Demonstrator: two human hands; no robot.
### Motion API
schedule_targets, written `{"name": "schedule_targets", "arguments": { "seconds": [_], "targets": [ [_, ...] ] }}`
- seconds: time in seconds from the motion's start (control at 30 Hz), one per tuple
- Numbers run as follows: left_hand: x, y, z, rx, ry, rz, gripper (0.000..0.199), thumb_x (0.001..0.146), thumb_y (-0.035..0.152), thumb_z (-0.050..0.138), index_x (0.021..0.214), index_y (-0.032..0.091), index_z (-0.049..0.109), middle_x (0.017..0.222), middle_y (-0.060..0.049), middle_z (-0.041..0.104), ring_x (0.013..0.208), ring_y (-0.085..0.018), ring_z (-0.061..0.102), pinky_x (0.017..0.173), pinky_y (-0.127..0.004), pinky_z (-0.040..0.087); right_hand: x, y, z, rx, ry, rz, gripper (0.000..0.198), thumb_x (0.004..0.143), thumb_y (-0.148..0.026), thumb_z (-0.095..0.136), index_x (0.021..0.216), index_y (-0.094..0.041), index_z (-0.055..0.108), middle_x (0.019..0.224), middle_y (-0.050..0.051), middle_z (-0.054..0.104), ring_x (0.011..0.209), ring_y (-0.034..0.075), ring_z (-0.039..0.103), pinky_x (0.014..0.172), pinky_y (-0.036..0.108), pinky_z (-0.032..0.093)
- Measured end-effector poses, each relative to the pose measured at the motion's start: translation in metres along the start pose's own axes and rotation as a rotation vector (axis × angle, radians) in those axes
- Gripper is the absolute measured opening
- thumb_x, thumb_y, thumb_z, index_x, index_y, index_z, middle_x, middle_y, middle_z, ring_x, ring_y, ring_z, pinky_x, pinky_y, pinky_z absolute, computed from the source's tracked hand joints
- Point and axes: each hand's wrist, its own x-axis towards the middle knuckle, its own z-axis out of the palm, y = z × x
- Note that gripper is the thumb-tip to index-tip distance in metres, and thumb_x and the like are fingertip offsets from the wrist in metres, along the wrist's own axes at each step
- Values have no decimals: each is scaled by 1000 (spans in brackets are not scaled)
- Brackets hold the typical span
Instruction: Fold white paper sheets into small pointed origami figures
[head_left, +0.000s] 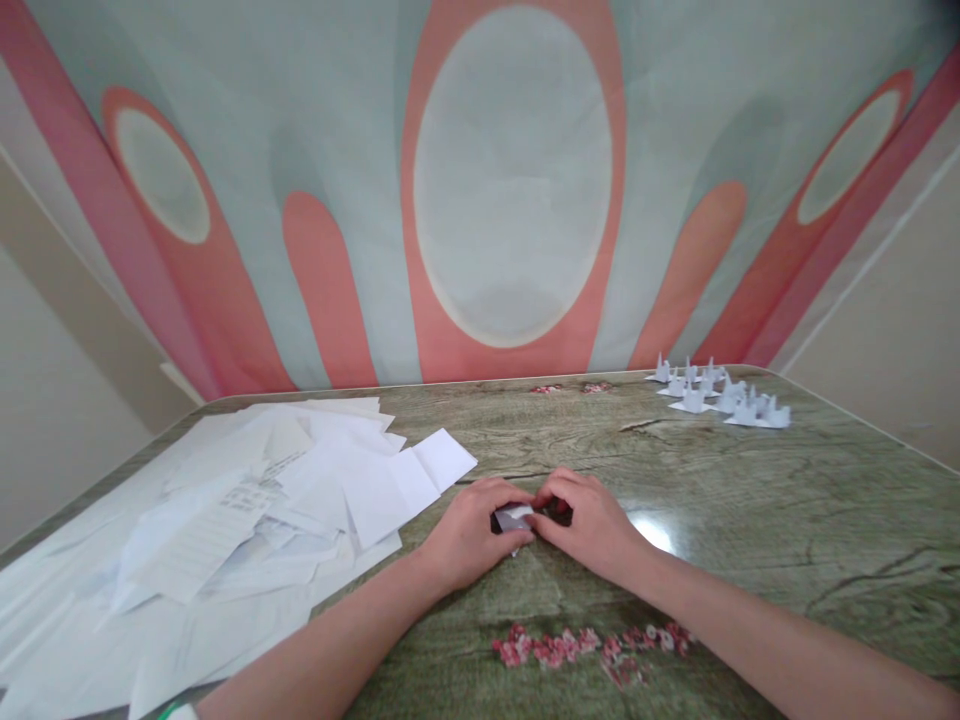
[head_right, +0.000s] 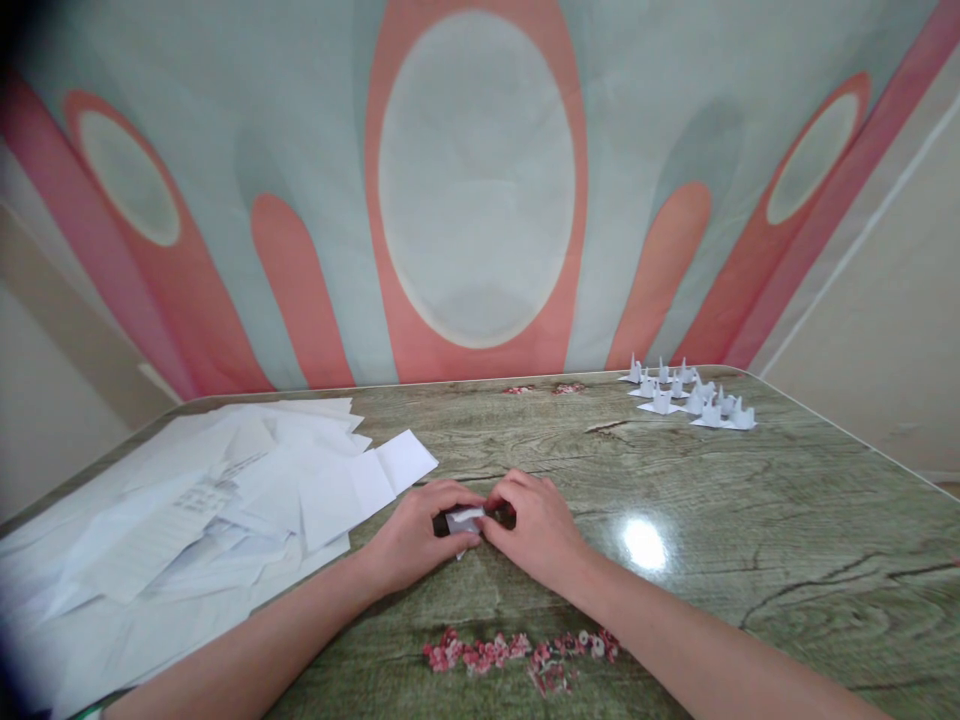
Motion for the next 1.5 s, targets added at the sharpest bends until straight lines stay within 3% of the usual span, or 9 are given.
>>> {"name": "schedule_targets", "arguments": {
  "seconds": [0.23, 0.67, 1.1, 1.5],
  "targets": [
    [0, -2, 1, 6, 4, -1, 28, 71, 24, 68, 98, 20, 64, 92, -3, 64, 87, -18, 57, 81, -28, 42, -3, 2, 2, -37, 28, -50, 8, 74, -28, 64, 73, -21, 61, 76, 0, 57, 71, 15, 54, 67, 27, 37],
    [1, -1, 2, 22, -9, -2, 22, 69, 15, 65, 91, 19, 63, 86, -1, 63, 83, -17, 54, 77, -27, 40, -6, -2, 6, -63, 169, -344, 10, 82, -21, 57, 89, -24, 65, 84, 1, 60, 77, 15, 54, 72, 30, 38],
    [3, -1, 3, 9, -23, 19, 15, 68, 8, 61, 80, 17, 63, 80, -1, 61, 80, -16, 54, 75, -26, 40, -3, -7, 10, -41, 196, -392, 10, 83, -18, 56, 83, -22, 65, 81, 0, 62, 75, 13, 54, 71, 30, 35],
    [0, -3, 3, 25, 8, 37, 21, 72, 11, 59, 89, 21, 66, 94, -2, 61, 92, -17, 53, 85, -28, 38, -4, -9, 6, -90, 252, -462, 9, 81, -15, 56, 79, -19, 63, 81, 1, 62, 75, 13, 54, 71, 30, 33]
  ]
}}
